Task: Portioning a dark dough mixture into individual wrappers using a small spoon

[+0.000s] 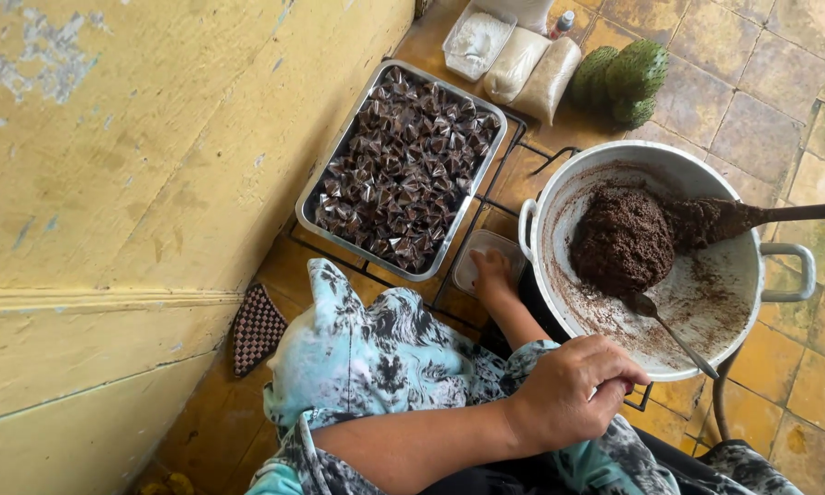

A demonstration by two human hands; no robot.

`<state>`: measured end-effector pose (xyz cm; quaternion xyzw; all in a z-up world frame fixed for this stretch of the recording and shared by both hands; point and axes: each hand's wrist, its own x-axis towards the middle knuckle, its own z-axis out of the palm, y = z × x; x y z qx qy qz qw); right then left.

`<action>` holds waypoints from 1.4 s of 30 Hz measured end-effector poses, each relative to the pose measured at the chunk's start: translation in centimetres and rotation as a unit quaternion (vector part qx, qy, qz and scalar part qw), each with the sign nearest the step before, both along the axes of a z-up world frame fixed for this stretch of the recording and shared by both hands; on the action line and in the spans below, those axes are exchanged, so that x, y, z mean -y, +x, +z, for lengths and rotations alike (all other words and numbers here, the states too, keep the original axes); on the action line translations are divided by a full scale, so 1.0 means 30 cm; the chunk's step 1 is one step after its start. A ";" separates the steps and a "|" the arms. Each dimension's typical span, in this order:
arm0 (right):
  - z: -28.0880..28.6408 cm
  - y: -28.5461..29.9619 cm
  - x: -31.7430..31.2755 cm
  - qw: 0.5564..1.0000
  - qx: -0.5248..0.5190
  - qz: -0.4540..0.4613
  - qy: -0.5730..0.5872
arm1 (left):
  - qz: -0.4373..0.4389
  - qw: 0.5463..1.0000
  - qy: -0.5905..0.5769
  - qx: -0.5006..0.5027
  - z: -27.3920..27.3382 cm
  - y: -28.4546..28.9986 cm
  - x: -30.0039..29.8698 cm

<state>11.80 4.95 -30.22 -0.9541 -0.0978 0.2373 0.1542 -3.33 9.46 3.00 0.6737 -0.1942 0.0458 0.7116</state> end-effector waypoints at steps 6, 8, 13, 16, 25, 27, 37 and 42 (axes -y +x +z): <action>0.045 -0.020 0.002 0.980 0.192 0.049 0.028 | -0.004 1.000 0.010 -0.023 -0.024 0.032 0.011; 0.160 -0.025 -0.019 0.971 0.228 0.054 0.043 | -0.005 1.000 0.007 -0.024 -0.027 0.043 0.015; 0.455 -0.031 -0.105 0.923 -0.118 -0.329 0.160 | 0.004 1.000 0.008 -0.004 -0.049 0.055 0.038; 0.033 -0.035 0.037 0.917 0.380 0.118 -0.023 | -0.007 1.000 0.011 -0.002 -0.049 0.062 0.039; 0.269 -0.095 0.005 0.955 -0.071 -0.169 0.232 | -0.001 1.000 0.019 0.019 -0.047 0.041 0.057; 0.064 -0.090 0.059 0.987 0.020 -0.075 0.144 | 0.003 1.000 0.018 0.024 -0.067 0.038 0.066; 0.043 -0.114 0.077 0.952 0.276 0.121 0.060 | 0.012 0.999 0.031 0.044 -0.068 0.032 0.046; 0.053 -0.112 0.065 0.964 0.234 0.090 0.093 | 0.016 0.998 0.034 0.049 -0.067 0.033 0.039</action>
